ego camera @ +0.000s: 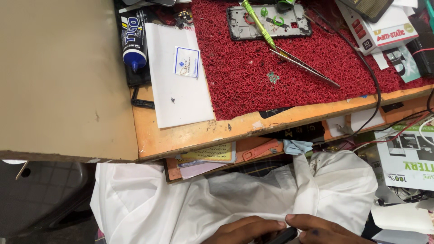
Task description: The person uses a metal prying tool to separate the back cover from a smartphone. They pry along the edges and then lift the back cover off, exposing the internal components.
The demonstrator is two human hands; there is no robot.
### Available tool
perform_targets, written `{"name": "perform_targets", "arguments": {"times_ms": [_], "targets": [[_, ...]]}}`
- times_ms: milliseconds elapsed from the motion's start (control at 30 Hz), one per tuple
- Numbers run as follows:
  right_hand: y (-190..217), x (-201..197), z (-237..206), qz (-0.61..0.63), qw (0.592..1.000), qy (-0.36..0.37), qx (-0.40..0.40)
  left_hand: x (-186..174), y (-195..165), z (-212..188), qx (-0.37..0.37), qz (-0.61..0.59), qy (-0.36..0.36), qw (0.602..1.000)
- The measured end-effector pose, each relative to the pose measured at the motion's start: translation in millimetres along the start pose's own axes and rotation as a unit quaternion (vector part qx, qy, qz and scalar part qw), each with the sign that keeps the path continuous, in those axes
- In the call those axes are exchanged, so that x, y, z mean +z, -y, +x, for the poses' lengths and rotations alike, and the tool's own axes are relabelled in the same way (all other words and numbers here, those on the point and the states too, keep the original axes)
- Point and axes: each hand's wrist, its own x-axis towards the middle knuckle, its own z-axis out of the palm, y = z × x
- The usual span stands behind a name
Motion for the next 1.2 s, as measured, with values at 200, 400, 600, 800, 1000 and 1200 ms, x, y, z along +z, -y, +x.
{"name": "perform_targets", "arguments": {"times_ms": [200,400,600,800,1000,1200], "targets": [[11.4,9.1,4.0,-0.154,0.980,-0.083,-0.097,1.5,-3.9,-3.2,-0.002,0.006,-0.012,1.000],[31.0,9.9,17.3,-0.173,0.969,-0.121,-0.126,7.4,-5.2,1.0,0.038,0.022,-0.046,0.998],[39.4,6.2,22.8,-0.189,0.961,-0.141,-0.143,5.2,-2.6,-0.7,0.022,0.008,-0.026,0.999],[36.3,35.3,21.1,-0.153,0.953,-0.236,-0.111,9.0,6.4,-0.7,0.029,0.034,-0.047,0.998],[6.1,61.6,23.4,0.028,0.979,-0.188,0.077,11.5,16.4,-2.4,0.071,0.054,-0.065,0.994],[2.5,57.9,8.7,0.135,0.964,-0.178,0.144,14.6,24.3,-3.8,0.041,0.033,-0.052,0.997]]}}
